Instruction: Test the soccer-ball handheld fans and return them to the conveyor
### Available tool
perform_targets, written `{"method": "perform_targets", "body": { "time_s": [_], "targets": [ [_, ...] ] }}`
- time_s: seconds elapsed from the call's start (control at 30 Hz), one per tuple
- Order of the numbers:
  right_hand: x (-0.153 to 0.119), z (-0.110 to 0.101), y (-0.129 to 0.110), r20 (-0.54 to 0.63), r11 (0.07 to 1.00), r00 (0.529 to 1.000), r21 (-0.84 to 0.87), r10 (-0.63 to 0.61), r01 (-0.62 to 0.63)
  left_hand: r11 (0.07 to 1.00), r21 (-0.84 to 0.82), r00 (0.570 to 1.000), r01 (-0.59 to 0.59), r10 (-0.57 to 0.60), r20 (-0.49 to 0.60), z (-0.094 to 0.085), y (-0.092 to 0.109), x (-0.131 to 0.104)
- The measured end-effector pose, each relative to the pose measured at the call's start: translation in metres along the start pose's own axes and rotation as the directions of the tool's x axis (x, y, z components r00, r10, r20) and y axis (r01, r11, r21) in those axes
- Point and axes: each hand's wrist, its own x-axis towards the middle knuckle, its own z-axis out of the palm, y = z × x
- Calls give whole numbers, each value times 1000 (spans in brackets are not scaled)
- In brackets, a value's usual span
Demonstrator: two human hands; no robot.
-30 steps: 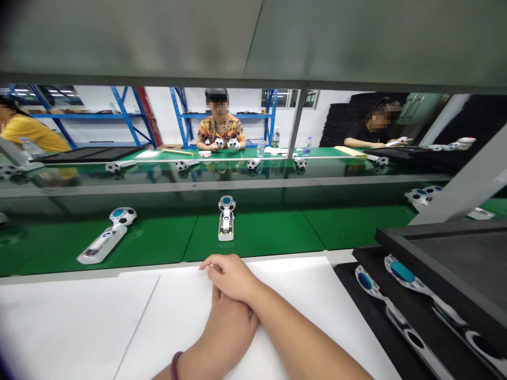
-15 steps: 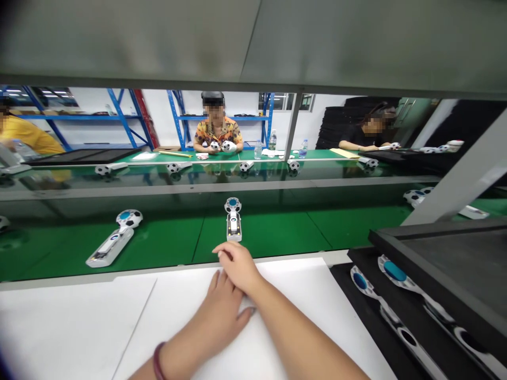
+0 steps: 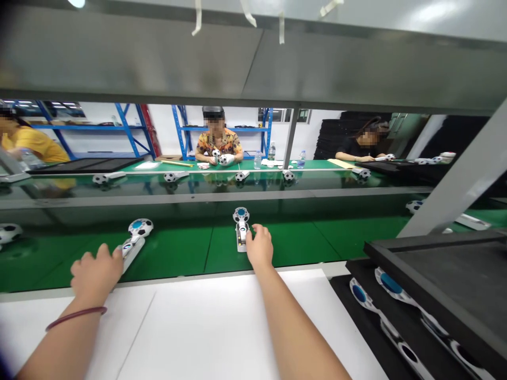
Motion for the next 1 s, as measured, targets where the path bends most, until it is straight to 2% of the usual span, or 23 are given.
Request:
{"method": "perform_targets", "body": {
  "time_s": [0.1, 0.2, 0.4, 0.5, 0.63, 0.73, 0.8, 0.87, 1.0],
  "targets": [
    [16, 5, 0, 46, 999, 999, -30, 23, -22, 994, -99, 980, 35, -14, 199, 3, -11, 8],
    [26, 9, 0, 116, 995, 990, -79, 78, -69, 987, -154, 970, 34, 4, 241, 10, -10, 11],
    [34, 3, 2, 267, 970, 935, -133, 234, -205, 968, -223, 927, 112, -21, 375, 22, 7, 13],
    [36, -1, 5, 320, 964, 910, -80, 264, -252, 905, -361, 876, 225, -26, 482, 24, 22, 4],
    [39, -11, 13, 457, 938, 852, 98, 254, -332, 679, -647, 799, 348, 146, 583, 18, 46, -26],
    [39, -23, 19, 557, 850, 809, 322, 187, -418, 427, -798, 749, 425, 329, 575, 9, 64, -49],
    [37, -30, 19, 571, 758, 812, 475, 121, -447, 222, -832, 708, 509, 441, 551, 3, 75, -59],
    [33, -35, 13, 557, 662, 828, 599, 60, -451, 73, -824, 695, 562, 498, 518, -2, 85, -63],
    [26, -40, -6, 531, 506, 847, 734, -10, -454, -7, -793, 694, 609, 489, 528, -10, 100, -66]
  ]
}}
